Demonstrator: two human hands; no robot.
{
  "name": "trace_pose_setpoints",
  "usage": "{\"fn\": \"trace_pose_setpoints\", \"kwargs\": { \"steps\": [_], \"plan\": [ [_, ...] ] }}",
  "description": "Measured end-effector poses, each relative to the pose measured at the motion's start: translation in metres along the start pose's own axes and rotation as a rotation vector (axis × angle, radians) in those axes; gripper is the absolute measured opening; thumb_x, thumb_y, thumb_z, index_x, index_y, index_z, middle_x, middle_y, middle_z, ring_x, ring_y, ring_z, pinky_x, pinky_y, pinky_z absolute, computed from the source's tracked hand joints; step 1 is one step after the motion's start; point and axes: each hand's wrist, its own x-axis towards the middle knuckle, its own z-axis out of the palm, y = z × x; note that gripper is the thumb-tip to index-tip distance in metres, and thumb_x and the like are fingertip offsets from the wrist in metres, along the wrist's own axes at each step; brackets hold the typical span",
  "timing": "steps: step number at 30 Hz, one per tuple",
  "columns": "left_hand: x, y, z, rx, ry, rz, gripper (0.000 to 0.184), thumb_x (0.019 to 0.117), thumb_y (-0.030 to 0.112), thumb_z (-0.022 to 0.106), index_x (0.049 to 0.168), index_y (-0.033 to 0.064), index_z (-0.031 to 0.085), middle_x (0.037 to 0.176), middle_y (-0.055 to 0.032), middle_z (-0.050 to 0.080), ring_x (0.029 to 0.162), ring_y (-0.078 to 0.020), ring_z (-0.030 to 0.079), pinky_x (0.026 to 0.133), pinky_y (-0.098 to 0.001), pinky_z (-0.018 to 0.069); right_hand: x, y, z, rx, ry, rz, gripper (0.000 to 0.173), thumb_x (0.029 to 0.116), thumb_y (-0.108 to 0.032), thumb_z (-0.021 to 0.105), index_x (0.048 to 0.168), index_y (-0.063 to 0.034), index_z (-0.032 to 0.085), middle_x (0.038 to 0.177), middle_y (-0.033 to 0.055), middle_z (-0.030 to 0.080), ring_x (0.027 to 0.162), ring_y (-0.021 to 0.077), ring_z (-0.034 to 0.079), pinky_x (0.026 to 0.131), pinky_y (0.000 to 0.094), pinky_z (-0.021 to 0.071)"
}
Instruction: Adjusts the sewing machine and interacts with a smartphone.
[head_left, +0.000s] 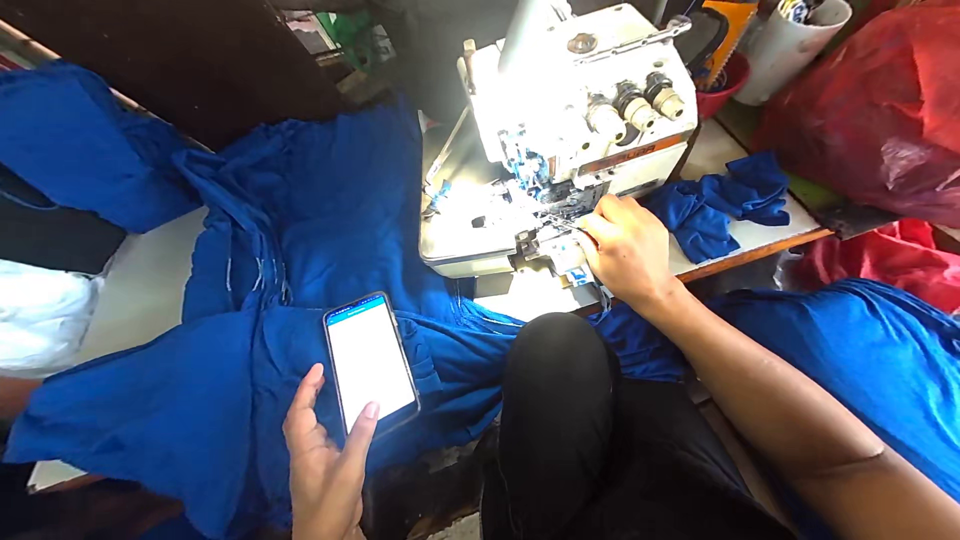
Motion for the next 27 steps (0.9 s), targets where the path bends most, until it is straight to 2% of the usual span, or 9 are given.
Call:
{"fn": "trace_pose_setpoints", "kwargs": {
  "steps": [8, 12, 27],
  "plan": [
    [-0.0006, -0.008, -0.0027, -0.043, 0.0, 0.034, 0.085, 0.0854, 0.028, 0.067, 0.153, -0.006, 0.03, 0.159, -0.0226, 0.031, 0.146, -0.0191, 0.034, 0.116, -0.0306, 0.0349, -0.0018, -0.004, -0.0089, -0.015, 0.0, 0.016, 0.008, 0.0888, -0.009, 0.07, 0.091, -0.0026, 0.075, 0.089, 0.0163, 0.066, 0.085, 0.0369, 0.066, 0.064, 0.0497, 0.052],
    [-0.0008, -0.0086, -0.0025, -0.045, 0.01, 0.026, 0.085, 0.0852, 0.033, 0.068, 0.153, -0.0047, 0.032, 0.157, -0.0211, 0.033, 0.145, -0.0178, 0.035, 0.114, -0.0297, 0.0358, -0.006, 0.0007, -0.0073, -0.04, 0.017, 0.021, 0.009, 0.0879, -0.006, 0.069, 0.093, -0.0021, 0.076, 0.09, 0.0173, 0.067, 0.085, 0.0371, 0.066, 0.065, 0.0502, 0.0522],
    [0.0004, -0.0076, -0.0007, -0.037, 0.022, 0.008, 0.085, 0.0835, 0.032, 0.068, 0.153, -0.0035, 0.033, 0.157, -0.0215, 0.034, 0.144, -0.0185, 0.036, 0.114, -0.0295, 0.0358, 0.0, 0.0019, -0.0053, -0.06, 0.008, 0.022, 0.006, 0.086, 0.0, 0.067, 0.087, -0.0008, 0.073, 0.089, 0.0177, 0.065, 0.084, 0.0376, 0.066, 0.063, 0.0498, 0.0507]
  ]
}}
